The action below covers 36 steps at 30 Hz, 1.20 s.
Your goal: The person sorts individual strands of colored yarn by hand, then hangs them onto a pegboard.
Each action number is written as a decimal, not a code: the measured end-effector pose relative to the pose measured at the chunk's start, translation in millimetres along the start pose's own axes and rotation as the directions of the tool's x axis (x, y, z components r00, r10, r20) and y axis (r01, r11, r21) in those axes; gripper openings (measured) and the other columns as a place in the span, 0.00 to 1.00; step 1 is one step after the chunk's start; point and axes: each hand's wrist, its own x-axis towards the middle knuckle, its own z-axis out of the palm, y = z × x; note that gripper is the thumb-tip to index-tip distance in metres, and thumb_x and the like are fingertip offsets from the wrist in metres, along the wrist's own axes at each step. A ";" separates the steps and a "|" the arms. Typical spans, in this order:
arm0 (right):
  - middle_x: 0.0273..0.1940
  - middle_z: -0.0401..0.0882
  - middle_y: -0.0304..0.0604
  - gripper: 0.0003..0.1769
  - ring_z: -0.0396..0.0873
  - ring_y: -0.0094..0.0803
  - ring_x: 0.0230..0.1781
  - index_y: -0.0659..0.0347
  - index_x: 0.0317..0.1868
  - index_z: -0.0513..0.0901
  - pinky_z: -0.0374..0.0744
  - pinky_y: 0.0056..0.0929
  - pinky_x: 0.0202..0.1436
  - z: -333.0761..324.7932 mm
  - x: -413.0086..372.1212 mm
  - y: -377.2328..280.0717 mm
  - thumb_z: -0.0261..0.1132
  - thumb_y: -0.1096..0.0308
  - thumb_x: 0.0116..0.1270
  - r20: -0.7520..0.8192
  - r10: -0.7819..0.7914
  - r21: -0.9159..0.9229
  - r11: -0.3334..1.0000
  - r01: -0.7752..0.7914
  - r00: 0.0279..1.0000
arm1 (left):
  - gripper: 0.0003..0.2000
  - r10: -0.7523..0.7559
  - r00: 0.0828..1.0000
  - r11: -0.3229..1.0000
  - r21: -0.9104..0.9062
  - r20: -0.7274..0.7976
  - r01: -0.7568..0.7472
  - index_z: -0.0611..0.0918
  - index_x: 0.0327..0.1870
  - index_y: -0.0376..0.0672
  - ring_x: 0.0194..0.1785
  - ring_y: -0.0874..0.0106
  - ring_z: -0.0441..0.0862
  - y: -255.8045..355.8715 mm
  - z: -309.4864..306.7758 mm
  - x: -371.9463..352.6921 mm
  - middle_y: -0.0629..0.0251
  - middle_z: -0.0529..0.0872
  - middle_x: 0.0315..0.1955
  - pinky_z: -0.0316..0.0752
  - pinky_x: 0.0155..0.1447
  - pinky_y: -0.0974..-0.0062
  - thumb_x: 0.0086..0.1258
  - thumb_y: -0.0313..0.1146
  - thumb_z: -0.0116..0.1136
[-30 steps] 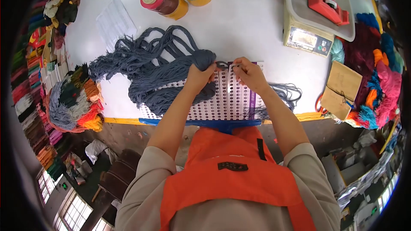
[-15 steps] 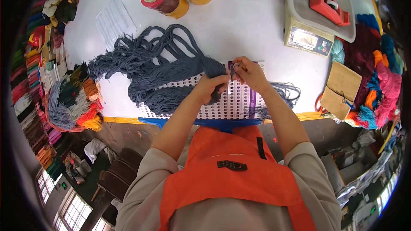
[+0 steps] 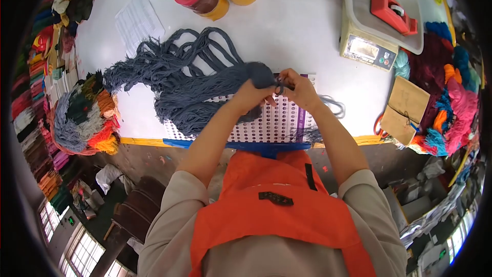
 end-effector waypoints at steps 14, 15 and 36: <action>0.26 0.78 0.37 0.25 0.78 0.28 0.25 0.59 0.53 0.76 0.76 0.28 0.32 5.0 -0.4 -9.7 0.74 0.55 0.62 -0.071 0.004 -0.140 0.990 -0.014 0.997 | 0.14 -0.257 0.517 0.785 -0.488 -0.817 -0.381 0.80 0.56 0.38 0.24 0.83 0.69 32.7 -140.5 -84.1 0.64 0.88 0.42 0.62 0.27 0.87 0.75 0.33 0.58; 0.26 0.78 0.37 0.26 0.79 0.28 0.26 0.59 0.53 0.76 0.76 0.29 0.33 4.6 0.4 -10.7 0.74 0.55 0.61 -0.070 0.016 -0.144 0.989 -0.026 0.997 | 0.14 -0.176 0.531 0.869 -0.384 -0.829 -0.312 0.81 0.55 0.37 0.23 0.83 0.68 42.2 -115.2 -79.2 0.63 0.89 0.40 0.61 0.26 0.86 0.73 0.34 0.61; 0.20 0.74 0.36 0.06 0.72 0.19 0.17 0.63 0.42 0.77 0.72 0.21 0.20 7.6 2.0 -23.2 0.58 0.69 0.75 -0.112 0.116 0.083 0.991 -0.107 0.987 | 0.19 0.200 0.930 0.871 0.491 -0.309 -0.025 0.86 0.39 0.32 0.34 0.50 0.84 23.7 -55.0 -42.4 0.47 0.86 0.28 0.77 0.39 0.61 0.62 0.43 0.70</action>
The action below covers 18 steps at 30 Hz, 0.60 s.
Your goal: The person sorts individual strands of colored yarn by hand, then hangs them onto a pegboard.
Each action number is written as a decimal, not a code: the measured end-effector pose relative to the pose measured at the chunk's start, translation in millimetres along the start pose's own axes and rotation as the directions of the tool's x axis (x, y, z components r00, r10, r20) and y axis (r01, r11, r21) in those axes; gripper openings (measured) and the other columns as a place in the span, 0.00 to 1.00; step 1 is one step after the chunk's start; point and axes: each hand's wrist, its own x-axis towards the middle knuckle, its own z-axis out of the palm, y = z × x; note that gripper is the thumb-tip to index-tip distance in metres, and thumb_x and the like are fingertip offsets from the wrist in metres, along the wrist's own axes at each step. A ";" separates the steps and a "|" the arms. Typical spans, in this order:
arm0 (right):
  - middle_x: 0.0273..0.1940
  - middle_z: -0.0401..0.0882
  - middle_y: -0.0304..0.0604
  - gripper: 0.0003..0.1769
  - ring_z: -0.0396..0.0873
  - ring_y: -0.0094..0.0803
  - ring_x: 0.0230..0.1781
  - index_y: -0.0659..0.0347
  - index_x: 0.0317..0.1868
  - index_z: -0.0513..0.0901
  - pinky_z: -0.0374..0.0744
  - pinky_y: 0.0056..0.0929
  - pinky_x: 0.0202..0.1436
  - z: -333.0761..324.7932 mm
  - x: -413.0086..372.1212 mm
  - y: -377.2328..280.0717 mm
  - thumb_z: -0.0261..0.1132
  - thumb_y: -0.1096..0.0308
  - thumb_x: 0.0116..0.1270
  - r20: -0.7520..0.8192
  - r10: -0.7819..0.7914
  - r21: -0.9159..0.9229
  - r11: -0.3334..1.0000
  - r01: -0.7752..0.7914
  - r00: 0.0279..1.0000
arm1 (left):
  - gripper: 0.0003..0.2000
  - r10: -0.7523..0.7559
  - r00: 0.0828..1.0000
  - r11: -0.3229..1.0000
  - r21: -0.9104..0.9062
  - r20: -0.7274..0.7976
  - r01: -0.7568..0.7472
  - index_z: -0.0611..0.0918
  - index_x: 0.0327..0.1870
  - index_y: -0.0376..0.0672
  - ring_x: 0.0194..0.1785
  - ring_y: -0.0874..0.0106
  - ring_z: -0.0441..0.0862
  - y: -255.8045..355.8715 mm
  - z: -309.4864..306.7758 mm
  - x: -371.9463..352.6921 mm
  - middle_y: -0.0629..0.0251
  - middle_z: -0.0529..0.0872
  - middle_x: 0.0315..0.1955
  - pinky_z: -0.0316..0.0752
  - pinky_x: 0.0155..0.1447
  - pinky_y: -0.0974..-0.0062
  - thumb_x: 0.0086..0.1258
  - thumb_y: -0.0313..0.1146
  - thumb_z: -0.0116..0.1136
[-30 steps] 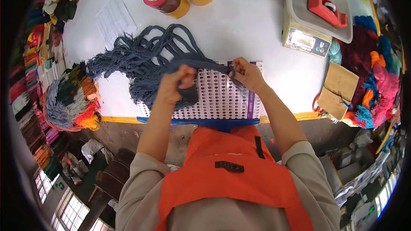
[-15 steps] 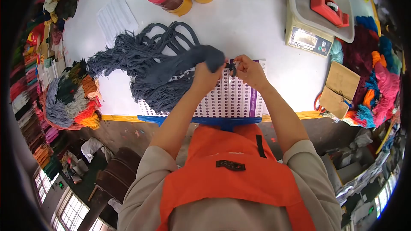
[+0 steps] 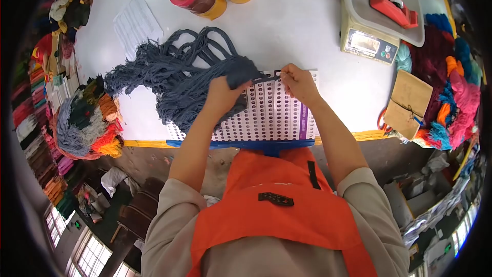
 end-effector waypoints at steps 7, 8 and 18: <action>0.20 0.75 0.37 0.07 0.72 0.20 0.17 0.63 0.42 0.78 0.73 0.22 0.20 3.7 -1.8 -1.5 0.58 0.68 0.75 -0.043 -0.010 -0.101 0.995 0.006 0.999 | 0.21 -0.350 0.926 0.590 -0.801 -0.143 0.099 0.81 0.54 0.32 0.36 0.75 0.81 -12.2 -73.2 -20.8 0.56 0.88 0.39 0.73 0.39 0.79 0.77 0.46 0.55; 0.20 0.75 0.37 0.07 0.72 0.20 0.17 0.63 0.43 0.79 0.73 0.22 0.20 5.2 -1.1 -0.7 0.58 0.67 0.75 -0.061 -0.012 -0.109 0.994 0.006 0.998 | 0.23 -0.250 0.946 0.552 -0.833 -0.204 -0.033 0.79 0.58 0.32 0.45 0.71 0.84 -3.5 -77.2 -26.2 0.51 0.87 0.47 0.77 0.46 0.77 0.79 0.47 0.52; 0.27 0.80 0.40 0.27 0.80 0.32 0.27 0.59 0.66 0.66 0.77 0.34 0.33 39.2 -22.3 -2.6 0.63 0.62 0.71 -0.245 -0.307 -0.411 0.892 0.188 0.920 | 0.41 0.167 0.972 0.059 -0.982 -0.167 -0.179 0.65 0.69 0.33 0.78 0.51 0.57 50.5 -128.3 -106.7 0.43 0.61 0.74 0.58 0.77 0.54 0.71 0.66 0.45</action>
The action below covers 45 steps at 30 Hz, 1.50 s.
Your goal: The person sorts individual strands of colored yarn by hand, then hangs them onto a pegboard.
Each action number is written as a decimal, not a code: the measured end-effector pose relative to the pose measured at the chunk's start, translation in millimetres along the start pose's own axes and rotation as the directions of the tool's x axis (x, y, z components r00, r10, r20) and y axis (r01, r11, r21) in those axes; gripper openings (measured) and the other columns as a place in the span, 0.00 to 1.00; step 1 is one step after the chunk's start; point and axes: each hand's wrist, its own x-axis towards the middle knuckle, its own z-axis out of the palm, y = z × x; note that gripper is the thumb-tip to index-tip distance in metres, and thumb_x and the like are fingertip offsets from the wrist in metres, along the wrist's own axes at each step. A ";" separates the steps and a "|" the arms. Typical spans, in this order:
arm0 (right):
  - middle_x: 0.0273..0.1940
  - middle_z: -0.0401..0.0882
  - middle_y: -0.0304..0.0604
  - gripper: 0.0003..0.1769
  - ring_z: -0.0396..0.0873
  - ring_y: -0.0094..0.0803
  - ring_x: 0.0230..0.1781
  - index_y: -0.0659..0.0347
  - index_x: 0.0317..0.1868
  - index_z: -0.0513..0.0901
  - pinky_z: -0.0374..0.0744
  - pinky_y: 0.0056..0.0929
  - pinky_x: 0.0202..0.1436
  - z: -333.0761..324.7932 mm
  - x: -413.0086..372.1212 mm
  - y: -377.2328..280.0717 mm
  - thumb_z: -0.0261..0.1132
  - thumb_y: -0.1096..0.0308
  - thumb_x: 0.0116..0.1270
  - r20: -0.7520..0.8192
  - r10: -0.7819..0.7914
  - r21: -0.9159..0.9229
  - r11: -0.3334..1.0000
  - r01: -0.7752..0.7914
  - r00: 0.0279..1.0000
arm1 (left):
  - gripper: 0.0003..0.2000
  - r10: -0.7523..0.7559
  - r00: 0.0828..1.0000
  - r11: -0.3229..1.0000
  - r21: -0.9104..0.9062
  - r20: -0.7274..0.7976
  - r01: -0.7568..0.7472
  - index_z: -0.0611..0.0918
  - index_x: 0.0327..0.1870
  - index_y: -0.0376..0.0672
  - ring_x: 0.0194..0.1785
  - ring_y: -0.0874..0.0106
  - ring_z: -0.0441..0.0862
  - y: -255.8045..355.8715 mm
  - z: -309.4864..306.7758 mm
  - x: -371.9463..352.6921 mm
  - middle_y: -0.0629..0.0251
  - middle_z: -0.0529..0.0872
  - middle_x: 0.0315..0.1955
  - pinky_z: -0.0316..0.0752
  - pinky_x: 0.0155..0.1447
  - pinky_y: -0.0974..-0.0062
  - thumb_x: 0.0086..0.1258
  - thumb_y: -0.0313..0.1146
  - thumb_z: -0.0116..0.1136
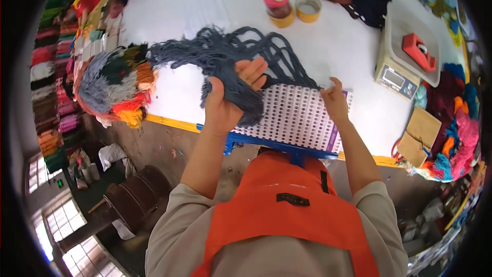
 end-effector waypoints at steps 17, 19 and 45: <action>0.39 0.86 0.45 0.35 0.84 0.31 0.36 0.65 0.56 0.77 0.82 0.29 0.43 64.6 -168.2 -318.4 0.49 0.38 0.76 0.696 -0.471 0.687 0.657 -0.311 0.542 | 0.46 0.024 1.000 0.980 0.197 0.017 -0.027 0.69 0.64 0.38 0.51 0.60 0.82 170.5 -52.1 -93.8 0.60 0.80 0.50 0.80 0.49 0.62 0.65 0.77 0.37; 0.47 0.85 0.48 0.42 0.84 0.35 0.44 0.66 0.63 0.73 0.82 0.37 0.51 75.9 -176.6 -334.8 0.44 0.32 0.73 0.628 -0.539 0.771 0.333 -0.542 0.561 | 0.56 -0.174 0.640 0.713 -0.352 0.748 0.606 0.79 0.51 0.45 0.30 0.75 0.76 110.1 -78.2 -116.7 0.68 0.81 0.32 0.65 0.24 0.75 0.41 0.91 0.29; 0.68 0.59 0.52 0.60 0.64 0.42 0.68 0.57 0.77 0.44 0.64 0.36 0.72 52.9 -207.7 -347.2 0.78 0.75 0.52 0.285 -0.582 0.527 0.759 0.382 0.762 | 0.35 0.210 0.961 0.971 0.075 0.178 -0.226 0.60 0.74 0.34 0.69 0.56 0.71 185.1 55.8 -141.2 0.43 0.70 0.67 0.68 0.72 0.59 0.78 0.55 0.45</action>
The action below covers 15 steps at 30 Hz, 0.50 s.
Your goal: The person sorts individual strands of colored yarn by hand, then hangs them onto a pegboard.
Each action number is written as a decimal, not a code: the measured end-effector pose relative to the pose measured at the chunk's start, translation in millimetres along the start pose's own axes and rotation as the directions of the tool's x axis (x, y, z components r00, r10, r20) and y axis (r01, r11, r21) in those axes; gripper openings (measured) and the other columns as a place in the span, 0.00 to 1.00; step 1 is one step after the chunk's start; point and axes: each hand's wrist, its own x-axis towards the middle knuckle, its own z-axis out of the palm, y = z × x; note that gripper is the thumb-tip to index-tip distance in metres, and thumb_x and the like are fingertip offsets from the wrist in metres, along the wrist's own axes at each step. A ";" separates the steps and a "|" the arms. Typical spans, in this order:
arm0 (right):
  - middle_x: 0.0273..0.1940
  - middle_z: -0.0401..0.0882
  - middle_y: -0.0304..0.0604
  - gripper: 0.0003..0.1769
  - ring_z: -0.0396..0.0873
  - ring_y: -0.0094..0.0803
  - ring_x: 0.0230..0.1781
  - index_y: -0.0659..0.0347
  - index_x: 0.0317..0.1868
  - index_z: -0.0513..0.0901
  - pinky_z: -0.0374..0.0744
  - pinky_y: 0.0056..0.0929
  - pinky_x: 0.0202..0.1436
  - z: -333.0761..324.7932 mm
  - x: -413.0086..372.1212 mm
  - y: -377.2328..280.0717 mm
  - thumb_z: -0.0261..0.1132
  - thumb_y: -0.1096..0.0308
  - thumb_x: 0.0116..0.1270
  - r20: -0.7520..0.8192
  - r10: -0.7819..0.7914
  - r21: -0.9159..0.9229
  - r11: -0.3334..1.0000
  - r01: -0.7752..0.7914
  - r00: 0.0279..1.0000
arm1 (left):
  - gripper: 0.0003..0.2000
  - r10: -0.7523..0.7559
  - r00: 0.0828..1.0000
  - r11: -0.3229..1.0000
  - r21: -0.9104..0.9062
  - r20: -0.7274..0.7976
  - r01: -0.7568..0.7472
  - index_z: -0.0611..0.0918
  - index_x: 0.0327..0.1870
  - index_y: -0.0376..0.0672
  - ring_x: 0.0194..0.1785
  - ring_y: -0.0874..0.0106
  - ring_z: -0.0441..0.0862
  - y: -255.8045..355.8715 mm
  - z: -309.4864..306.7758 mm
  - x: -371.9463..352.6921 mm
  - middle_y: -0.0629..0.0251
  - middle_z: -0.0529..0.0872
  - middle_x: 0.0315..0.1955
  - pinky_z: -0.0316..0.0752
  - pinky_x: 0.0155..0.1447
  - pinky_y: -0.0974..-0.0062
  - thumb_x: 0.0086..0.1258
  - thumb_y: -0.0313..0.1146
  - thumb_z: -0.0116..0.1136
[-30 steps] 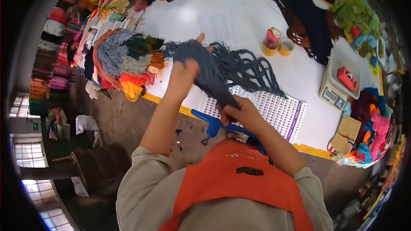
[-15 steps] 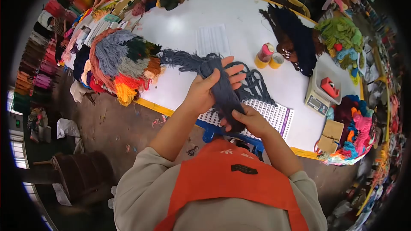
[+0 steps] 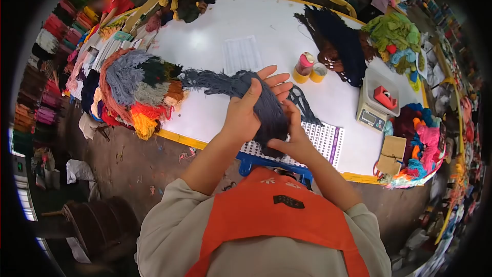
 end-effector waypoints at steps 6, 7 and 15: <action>0.61 0.61 0.51 0.54 0.67 0.39 0.62 0.58 0.74 0.46 0.71 0.34 0.65 31.2 15.9 34.4 0.73 0.79 0.55 -0.428 -0.180 -0.326 0.945 0.035 0.886 | 0.31 0.181 0.983 0.969 0.177 -0.035 -0.172 0.63 0.71 0.31 0.59 0.63 0.79 -4.3 15.7 11.2 0.48 0.79 0.59 0.73 0.66 0.66 0.78 0.46 0.53; 0.54 0.64 0.48 0.46 0.71 0.34 0.53 0.59 0.70 0.52 0.76 0.28 0.53 24.2 17.0 40.6 0.70 0.83 0.56 -0.457 -0.232 -0.221 0.965 0.143 0.858 | 0.31 0.232 0.972 0.935 0.285 -0.036 -0.212 0.63 0.71 0.30 0.57 0.64 0.80 4.0 9.1 15.5 0.50 0.80 0.56 0.74 0.64 0.67 0.78 0.46 0.53; 0.42 0.86 0.47 0.27 0.83 0.30 0.35 0.68 0.57 0.77 0.81 0.28 0.46 -10.1 15.7 -6.0 0.56 0.49 0.77 0.175 0.249 0.700 0.649 -0.298 0.953 | 0.54 -0.442 0.897 0.871 -0.256 -0.031 0.420 0.71 0.67 0.40 0.55 0.60 0.83 -28.9 -62.9 17.0 0.56 0.83 0.56 0.78 0.59 0.60 0.57 0.83 0.26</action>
